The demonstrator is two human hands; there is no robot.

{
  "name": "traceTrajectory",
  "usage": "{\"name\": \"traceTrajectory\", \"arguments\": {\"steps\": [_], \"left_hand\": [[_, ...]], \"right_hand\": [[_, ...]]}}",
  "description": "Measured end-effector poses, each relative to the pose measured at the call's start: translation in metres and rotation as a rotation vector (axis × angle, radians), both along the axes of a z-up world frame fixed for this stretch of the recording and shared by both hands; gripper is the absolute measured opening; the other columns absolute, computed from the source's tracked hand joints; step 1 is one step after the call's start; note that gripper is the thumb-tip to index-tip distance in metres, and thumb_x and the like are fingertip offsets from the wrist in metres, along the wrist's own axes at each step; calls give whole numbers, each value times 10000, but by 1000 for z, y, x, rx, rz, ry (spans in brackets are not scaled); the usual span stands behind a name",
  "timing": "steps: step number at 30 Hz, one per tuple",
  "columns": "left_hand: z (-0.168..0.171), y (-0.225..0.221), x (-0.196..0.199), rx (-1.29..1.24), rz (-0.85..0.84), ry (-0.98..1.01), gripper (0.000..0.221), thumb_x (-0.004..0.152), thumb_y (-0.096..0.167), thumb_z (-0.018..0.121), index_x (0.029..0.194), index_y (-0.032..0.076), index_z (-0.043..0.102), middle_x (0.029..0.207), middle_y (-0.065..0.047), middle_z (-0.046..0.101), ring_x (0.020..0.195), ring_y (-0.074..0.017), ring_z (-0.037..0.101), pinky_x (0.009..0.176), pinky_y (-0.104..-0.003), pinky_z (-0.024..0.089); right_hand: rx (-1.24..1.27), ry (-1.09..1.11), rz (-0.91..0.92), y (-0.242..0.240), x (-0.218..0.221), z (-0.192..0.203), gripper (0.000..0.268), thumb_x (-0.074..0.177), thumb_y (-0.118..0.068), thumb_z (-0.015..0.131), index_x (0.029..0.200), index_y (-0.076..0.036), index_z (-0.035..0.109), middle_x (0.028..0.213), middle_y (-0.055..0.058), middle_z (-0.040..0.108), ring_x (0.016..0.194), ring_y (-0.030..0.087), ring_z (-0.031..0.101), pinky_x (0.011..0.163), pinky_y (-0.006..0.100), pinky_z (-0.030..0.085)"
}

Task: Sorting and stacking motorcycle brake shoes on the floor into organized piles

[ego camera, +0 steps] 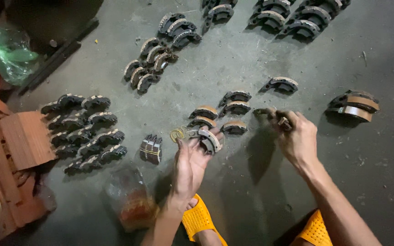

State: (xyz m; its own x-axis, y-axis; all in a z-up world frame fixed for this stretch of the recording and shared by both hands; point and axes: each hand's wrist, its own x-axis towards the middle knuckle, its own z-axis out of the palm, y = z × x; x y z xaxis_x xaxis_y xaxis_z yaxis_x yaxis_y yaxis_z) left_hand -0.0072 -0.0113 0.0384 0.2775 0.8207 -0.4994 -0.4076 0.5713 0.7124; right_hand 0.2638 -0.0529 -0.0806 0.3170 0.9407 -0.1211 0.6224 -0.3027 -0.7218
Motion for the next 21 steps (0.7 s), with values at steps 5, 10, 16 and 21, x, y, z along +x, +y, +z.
{"name": "traceTrajectory", "arguments": {"steps": [5, 10, 16, 21], "left_hand": [[2, 0, 4, -12, 8, -66, 802, 1025, 606, 333, 1490, -47, 349, 1518, -312, 436, 1376, -398, 475, 1130, -572, 388], [10, 1, 7, -2, -10, -44, 745, 1026, 576, 342, 1463, -23, 407, 1455, -283, 525, 1323, -367, 542, 1097, -545, 442], [-5, -5, 9, 42, -32, 133, 447, 925, 147, 697, 1264, -100, 542, 1258, -283, 617, 1117, -347, 628, 956, -453, 574], [-17, -3, 15, 76, 14, 249, 316, 942, 134, 685, 1183, -68, 663, 1070, -182, 728, 957, -212, 675, 797, -354, 591]], "right_hand": [[-75, -402, 49, -3, 17, 24, 184, 957, -179, 721, 1140, -163, 730, 895, 81, 677, 839, 300, 717, 732, 423, 598], [-333, -8, -4, 5, 5, 63, 399, 860, -185, 712, 1239, -92, 629, 1008, 222, 666, 1010, 446, 675, 851, 592, 540], [-174, 741, -49, 18, -39, 109, 568, 641, -13, 905, 1178, 33, 724, 1020, 270, 763, 993, 356, 741, 952, 485, 549], [53, 876, -173, 16, -75, 94, 485, 761, -18, 870, 1201, 41, 676, 1081, 263, 738, 1056, 328, 715, 970, 478, 546]]}}
